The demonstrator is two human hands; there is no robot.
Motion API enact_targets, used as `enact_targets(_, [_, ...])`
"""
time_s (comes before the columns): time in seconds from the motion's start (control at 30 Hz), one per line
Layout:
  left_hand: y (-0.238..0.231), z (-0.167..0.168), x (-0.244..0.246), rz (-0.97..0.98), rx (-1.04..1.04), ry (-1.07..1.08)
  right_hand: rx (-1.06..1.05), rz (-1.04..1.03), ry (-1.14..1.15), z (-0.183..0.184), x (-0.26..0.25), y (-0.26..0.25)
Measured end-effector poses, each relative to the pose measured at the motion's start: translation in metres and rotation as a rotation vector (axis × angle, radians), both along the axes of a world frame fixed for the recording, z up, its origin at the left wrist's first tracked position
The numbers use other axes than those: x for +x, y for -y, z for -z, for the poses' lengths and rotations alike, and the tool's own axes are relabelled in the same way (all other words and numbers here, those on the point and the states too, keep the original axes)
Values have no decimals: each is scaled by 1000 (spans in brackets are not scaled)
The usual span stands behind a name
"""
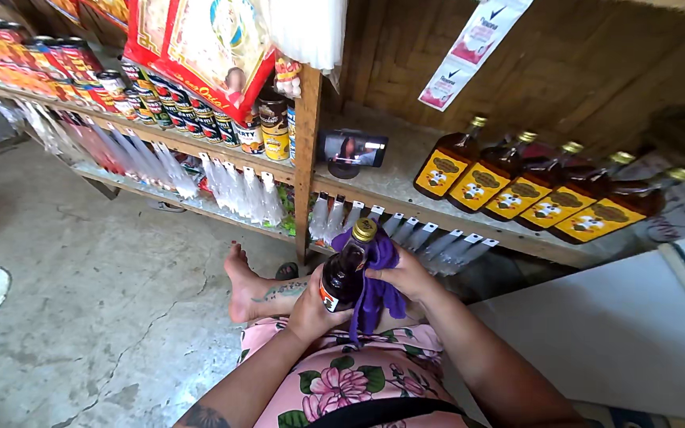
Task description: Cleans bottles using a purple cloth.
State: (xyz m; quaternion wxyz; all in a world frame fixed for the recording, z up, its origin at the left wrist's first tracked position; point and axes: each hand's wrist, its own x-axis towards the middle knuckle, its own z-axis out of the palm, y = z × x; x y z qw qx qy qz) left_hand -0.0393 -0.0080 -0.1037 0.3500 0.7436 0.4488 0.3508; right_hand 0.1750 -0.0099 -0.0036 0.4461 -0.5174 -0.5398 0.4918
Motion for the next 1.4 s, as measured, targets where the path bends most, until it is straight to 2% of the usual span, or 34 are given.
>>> enact_targets(0.33, [2, 3, -1, -1, 40, 27, 98, 44, -81, 16, -1, 0])
enact_targets(0.57, [1, -1, -2, 8, 37, -17, 160, -70, -43, 11, -9, 8])
enact_targets(0.67, [2, -5, -1, 22, 87, -40, 144, 0, -10, 3, -30, 19])
enact_targets(0.8, [4, -7, 0, 16, 140, -55, 171, 136, -95, 5, -48, 24])
enact_targets(1.03, [3, -12, -2, 36, 114, -51, 205, 172, -137, 0, -47, 25])
enact_targets(1.4, [3, -4, -1, 32, 178, -15, 314, 120, -138, 10, -36, 21])
